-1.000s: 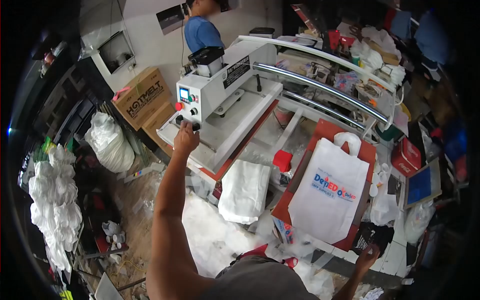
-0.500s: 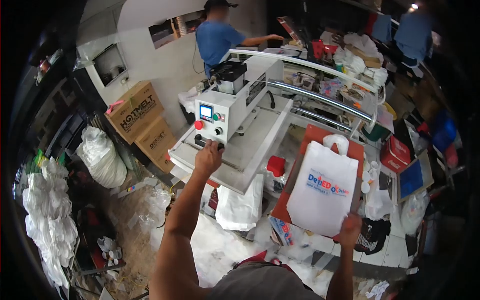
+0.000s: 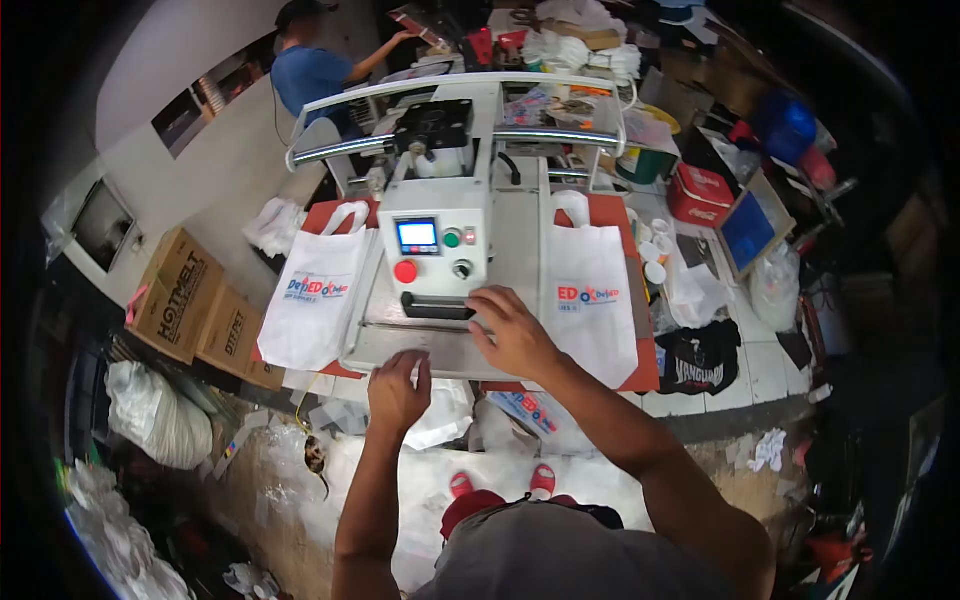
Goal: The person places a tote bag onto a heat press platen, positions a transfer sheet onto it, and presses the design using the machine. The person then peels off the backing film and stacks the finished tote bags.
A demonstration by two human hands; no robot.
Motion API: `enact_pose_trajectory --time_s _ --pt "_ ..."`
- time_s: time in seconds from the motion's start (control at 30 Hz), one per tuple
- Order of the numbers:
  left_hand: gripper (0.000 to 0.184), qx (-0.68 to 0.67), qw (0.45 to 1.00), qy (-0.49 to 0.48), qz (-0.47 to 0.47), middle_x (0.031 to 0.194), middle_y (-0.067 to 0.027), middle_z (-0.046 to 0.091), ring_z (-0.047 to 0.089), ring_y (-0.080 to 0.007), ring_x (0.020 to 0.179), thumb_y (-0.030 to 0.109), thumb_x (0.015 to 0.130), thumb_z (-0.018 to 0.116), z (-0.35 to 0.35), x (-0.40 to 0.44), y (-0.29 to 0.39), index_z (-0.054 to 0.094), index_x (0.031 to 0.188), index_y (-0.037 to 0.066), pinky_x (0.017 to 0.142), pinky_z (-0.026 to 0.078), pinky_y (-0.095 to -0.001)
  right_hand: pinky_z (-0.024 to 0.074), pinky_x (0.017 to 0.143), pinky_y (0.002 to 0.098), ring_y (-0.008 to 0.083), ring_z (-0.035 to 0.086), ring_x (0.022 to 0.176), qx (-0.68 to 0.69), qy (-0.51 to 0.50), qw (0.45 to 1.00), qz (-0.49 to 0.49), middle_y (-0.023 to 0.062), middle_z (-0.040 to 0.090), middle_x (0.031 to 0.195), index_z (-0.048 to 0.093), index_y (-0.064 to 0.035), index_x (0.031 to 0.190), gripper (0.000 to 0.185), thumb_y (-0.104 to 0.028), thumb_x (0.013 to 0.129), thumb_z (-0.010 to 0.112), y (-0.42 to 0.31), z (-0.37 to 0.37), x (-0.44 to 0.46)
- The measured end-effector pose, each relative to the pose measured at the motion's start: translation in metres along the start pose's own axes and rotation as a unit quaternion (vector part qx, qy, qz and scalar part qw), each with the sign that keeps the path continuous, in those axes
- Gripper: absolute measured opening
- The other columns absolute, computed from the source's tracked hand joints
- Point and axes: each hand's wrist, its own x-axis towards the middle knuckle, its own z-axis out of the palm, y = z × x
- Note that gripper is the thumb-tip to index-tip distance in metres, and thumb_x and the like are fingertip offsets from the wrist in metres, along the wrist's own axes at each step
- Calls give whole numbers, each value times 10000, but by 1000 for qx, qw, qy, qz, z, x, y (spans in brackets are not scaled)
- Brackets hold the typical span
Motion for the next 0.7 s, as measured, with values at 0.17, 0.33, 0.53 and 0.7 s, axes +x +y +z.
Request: enact_pose_trajectory --time_s 0.17,0.33,0.53,0.7 --pt "135 1 995 4 -95 819 -195 648 623 -410 699 155 862 628 -15 -115 -92 659 894 28 647 504 -475 441 845 471 313 624 959 -176 -123 975 58 166 660 950 626 -31 1015 355 -357 876 615 14 30 -5" --pt "95 16 973 -48 -226 813 -186 678 658 -386 789 118 836 615 -30 -289 -232 668 847 40 722 529 -451 455 679 496 341 654 724 -323 -131 915 201 140 665 767 626 -67 842 329 -392 883 596 13 13 -12" --pt "129 -36 966 -112 -231 847 -187 698 683 -366 786 139 824 607 -65 -448 -369 678 855 36 719 548 -430 478 673 512 376 639 733 -469 -65 851 227 182 645 735 601 -62 809 255 -310 868 616 31 1 -32" --pt "176 -18 936 -150 -318 819 -210 693 684 -378 785 181 830 595 -103 -444 -428 680 867 32 713 551 -440 471 696 536 421 622 751 -470 -21 859 203 202 638 737 604 -43 798 250 -285 855 635 37 -25 -45"
